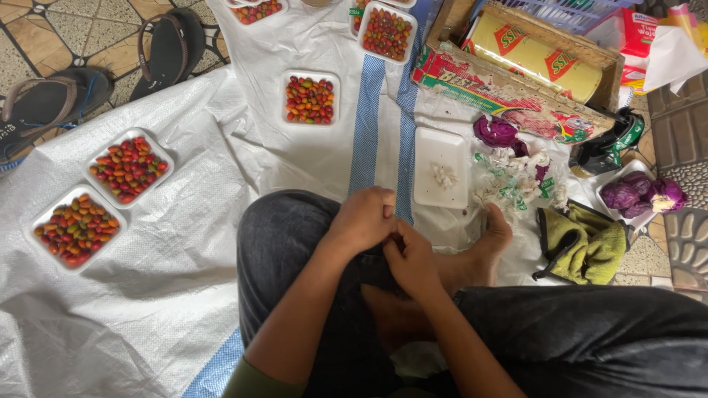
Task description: The person sits on the floor and sorts small red and orange fruits into white plastic containers. They wipe the fruits with a tissue, place them on a digital scale, and then transfer them into containers. The person seals the containers with green tape and arranges them on the floor.
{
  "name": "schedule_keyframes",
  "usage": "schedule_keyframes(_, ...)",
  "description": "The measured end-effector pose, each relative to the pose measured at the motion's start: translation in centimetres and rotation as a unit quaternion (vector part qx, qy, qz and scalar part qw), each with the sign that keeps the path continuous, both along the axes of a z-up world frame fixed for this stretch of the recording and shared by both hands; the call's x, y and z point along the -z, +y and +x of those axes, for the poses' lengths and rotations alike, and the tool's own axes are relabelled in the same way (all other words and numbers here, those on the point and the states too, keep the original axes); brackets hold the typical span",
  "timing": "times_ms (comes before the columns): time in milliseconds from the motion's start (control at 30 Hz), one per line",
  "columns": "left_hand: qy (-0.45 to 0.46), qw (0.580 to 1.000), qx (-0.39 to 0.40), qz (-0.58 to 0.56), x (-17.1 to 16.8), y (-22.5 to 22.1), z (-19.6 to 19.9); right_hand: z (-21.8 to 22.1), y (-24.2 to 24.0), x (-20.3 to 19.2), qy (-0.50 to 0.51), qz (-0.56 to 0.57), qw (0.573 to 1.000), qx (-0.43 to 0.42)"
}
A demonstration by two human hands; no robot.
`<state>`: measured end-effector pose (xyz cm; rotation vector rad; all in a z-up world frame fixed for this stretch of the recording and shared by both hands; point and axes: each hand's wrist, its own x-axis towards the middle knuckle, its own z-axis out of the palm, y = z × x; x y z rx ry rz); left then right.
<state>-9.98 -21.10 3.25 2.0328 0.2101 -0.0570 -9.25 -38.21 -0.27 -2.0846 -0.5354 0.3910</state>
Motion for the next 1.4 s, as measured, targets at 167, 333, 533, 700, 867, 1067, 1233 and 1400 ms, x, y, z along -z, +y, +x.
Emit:
schedule_keyframes(167,0.019,1.0,-0.014,-0.003,0.0,1.6,-0.3,1.9,3.5,0.1,0.042,-0.022,0.999,0.002)
schedule_keyframes(333,-0.005,0.992,-0.122,-0.01,3.2,5.9,2.5,5.7,10.3,1.0,0.059,-0.067,0.996,0.002)
schedule_keyframes(533,0.018,0.937,-0.349,0.015,10.0,17.7,8.3,14.1,20.2,5.3,0.161,0.029,0.984,0.075)
schedule_keyframes(700,0.12,0.914,-0.386,0.028,17.0,24.1,11.2,20.3,23.5,11.6,0.075,-0.102,0.989,0.08)
schedule_keyframes(867,0.153,0.918,-0.364,0.027,18.8,24.5,12.8,18.7,24.7,8.7,0.193,0.004,0.975,0.107)
schedule_keyframes(1067,0.157,0.914,-0.374,0.01,18.5,24.4,11.7,19.5,25.0,10.6,0.199,0.008,0.973,0.114)
schedule_keyframes(1233,0.064,0.88,-0.458,-0.11,17.2,24.9,5.7,16.7,26.1,8.5,0.192,0.023,0.979,0.058)
schedule_keyframes(1400,-0.136,0.766,-0.548,-0.305,10.3,23.3,-6.2,10.0,29.3,4.5,0.196,0.031,0.976,-0.086)
